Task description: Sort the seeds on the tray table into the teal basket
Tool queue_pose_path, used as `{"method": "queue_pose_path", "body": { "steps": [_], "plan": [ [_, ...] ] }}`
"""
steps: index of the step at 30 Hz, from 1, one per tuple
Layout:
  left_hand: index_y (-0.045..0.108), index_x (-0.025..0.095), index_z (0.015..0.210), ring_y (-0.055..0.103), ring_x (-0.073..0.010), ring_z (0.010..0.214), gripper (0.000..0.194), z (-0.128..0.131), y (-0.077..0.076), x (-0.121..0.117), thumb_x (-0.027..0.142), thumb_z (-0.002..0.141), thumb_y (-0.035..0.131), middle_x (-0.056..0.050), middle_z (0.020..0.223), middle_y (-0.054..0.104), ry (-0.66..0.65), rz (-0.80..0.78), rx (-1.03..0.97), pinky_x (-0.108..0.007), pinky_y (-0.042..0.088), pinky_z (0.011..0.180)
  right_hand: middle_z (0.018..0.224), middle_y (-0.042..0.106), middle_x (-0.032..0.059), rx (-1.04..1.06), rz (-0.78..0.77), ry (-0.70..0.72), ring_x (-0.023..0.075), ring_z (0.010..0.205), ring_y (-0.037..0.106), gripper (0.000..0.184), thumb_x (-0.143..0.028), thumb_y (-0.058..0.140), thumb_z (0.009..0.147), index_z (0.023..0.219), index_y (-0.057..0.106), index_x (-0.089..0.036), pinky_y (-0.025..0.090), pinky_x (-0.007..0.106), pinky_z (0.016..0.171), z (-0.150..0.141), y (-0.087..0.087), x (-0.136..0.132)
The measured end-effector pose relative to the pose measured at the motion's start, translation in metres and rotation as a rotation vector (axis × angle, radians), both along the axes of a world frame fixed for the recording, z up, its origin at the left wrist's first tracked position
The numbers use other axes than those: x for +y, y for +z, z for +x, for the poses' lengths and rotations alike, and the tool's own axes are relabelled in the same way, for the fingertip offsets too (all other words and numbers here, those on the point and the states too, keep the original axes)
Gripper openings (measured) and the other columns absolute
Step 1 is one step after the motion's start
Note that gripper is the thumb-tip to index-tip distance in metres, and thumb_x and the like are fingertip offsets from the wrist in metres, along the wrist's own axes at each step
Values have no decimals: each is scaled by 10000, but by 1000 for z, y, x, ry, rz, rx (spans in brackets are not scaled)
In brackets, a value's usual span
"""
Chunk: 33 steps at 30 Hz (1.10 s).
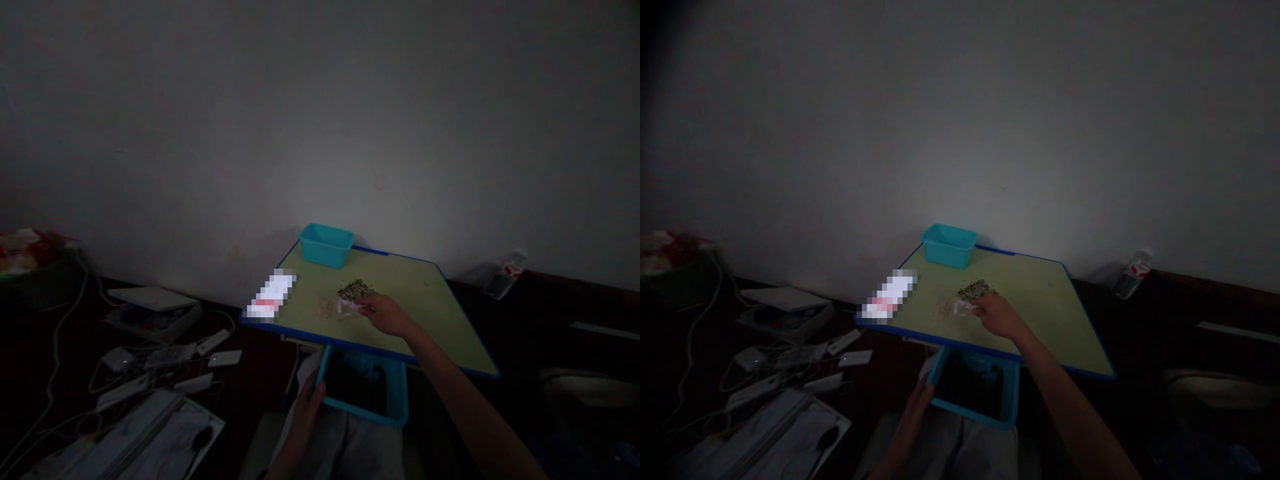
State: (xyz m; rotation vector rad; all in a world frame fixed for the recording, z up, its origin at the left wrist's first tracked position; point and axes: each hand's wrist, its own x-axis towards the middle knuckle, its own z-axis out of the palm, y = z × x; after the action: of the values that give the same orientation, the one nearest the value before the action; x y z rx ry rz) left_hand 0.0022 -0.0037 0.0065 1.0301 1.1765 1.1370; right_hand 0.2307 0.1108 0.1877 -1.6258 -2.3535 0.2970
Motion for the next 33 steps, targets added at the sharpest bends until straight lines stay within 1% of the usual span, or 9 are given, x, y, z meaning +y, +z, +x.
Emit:
{"method": "queue_pose_path", "body": {
  "steps": [5,8,11,14,16,18,21,25,33],
  "plan": [
    [575,186,1350,386,-291,1442,605,-1,3,-2,567,883,513,-97,1506,528,-36,9,-2,-440,248,1226,1159,728,80,334,8,-119,235,993,665,389,-258,493,899,1231,692,-214,500,374,894,36,-23,1],
    [563,183,1363,382,-291,1445,611,0,-2,0,573,898,491,-102,1507,525,-50,28,10,-446,238,1230,958,766,88,465,-14,-270,234,811,681,393,-319,517,853,1136,737,-158,529,365,768,71,-40,0],
    [584,163,1340,405,-308,1429,639,0,-8,3,596,876,511,-116,1471,562,-41,36,24,-447,253,1225,754,744,85,564,-55,-387,207,631,655,447,-371,536,821,1116,736,-101,520,322,622,101,-54,3],
    [581,170,1346,418,-300,1423,624,-1,-6,3,588,890,496,-107,1466,571,-39,26,30,-440,267,1219,855,762,108,647,68,-423,237,769,696,414,-388,583,785,1040,757,-112,544,344,715,116,-64,11],
    [574,179,1357,418,-287,1426,603,-2,-1,2,568,905,489,-99,1475,564,-54,30,39,-431,267,1219,957,768,118,654,148,-452,260,887,706,359,-382,609,772,982,772,-140,540,378,833,119,-69,18],
    [579,175,1356,420,-285,1425,596,-4,3,1,557,906,499,-102,1472,569,-53,33,48,-427,281,1213,997,768,114,633,203,-514,269,933,707,323,-376,607,785,963,777,-168,528,403,890,117,-73,23],
    [601,143,1332,436,-298,1414,611,-4,1,2,558,891,516,-122,1440,599,-30,30,70,-427,292,1207,1009,768,106,550,277,-600,259,930,711,296,-350,588,817,975,778,-188,533,391,886,112,-79,25],
    [579,129,1350,429,-286,1418,642,-3,-10,6,568,888,500,-108,1467,575,-29,29,64,-412,285,1208,1012,768,98,410,363,-633,242,915,711,266,-300,589,834,985,782,-197,530,348,863,108,-84,20],
    [584,180,1350,421,-256,1426,555,-3,-15,7,513,920,476,-64,1464,583,-20,69,74,-406,286,1210,1018,770,92,303,382,-680,233,884,719,272,-305,572,869,1020,784,-224,523,322,817,105,-81,22]
  ]
}}
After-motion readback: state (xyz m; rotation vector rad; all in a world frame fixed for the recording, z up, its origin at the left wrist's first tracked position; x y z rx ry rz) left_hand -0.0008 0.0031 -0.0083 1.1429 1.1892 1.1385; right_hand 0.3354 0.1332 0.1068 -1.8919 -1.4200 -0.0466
